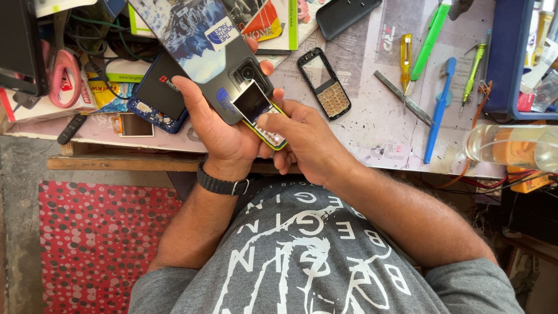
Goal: The person uses a smartphone's flashlight to inspect the screen of a small, yellow feature phone. They repeatedly turn the flashlight on and off, moving the light across the screen to check for defects or damage.
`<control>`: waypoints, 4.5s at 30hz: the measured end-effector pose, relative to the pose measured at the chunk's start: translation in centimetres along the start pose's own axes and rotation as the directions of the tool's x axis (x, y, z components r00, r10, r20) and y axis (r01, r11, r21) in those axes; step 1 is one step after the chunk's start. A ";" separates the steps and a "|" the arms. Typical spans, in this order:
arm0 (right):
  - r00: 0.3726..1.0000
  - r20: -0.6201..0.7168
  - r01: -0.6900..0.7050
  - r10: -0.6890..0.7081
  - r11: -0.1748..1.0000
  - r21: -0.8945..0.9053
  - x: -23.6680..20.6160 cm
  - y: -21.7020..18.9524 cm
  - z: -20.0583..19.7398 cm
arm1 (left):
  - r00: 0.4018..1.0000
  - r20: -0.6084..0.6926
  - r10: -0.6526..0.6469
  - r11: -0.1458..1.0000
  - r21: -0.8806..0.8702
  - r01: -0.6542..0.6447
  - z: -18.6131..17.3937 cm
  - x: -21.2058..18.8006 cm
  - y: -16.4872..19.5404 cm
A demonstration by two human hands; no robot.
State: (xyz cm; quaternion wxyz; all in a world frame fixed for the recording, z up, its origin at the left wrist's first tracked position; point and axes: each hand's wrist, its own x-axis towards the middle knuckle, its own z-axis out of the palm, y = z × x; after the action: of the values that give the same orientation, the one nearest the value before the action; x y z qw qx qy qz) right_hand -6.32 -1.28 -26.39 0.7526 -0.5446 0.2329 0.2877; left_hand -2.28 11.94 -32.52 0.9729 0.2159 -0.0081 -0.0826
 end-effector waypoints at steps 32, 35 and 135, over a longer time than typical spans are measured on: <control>0.987 0.021 0.159 -0.160 0.987 0.033 -0.1 2.5 -1.6 | 0.998 -0.021 -0.062 0.997 -0.047 0.061 -2.4 0.4 0.2; 0.852 0.015 0.502 -0.524 0.808 -0.308 -1.2 3.0 -2.4 | 0.991 0.053 -0.125 0.978 -0.160 0.132 -2.5 0.6 0.4; 0.990 -0.132 0.023 -0.040 0.991 -0.132 4.6 2.0 3.9 | 0.989 0.127 -0.070 0.992 -0.096 0.083 -5.5 0.6 1.4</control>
State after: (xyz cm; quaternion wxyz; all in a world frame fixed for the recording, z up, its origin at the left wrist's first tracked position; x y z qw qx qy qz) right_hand -4.22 3.78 -29.70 0.7024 -0.6145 0.2552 0.2528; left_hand -1.18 15.37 -36.93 0.9763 0.1612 -0.0555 -0.1334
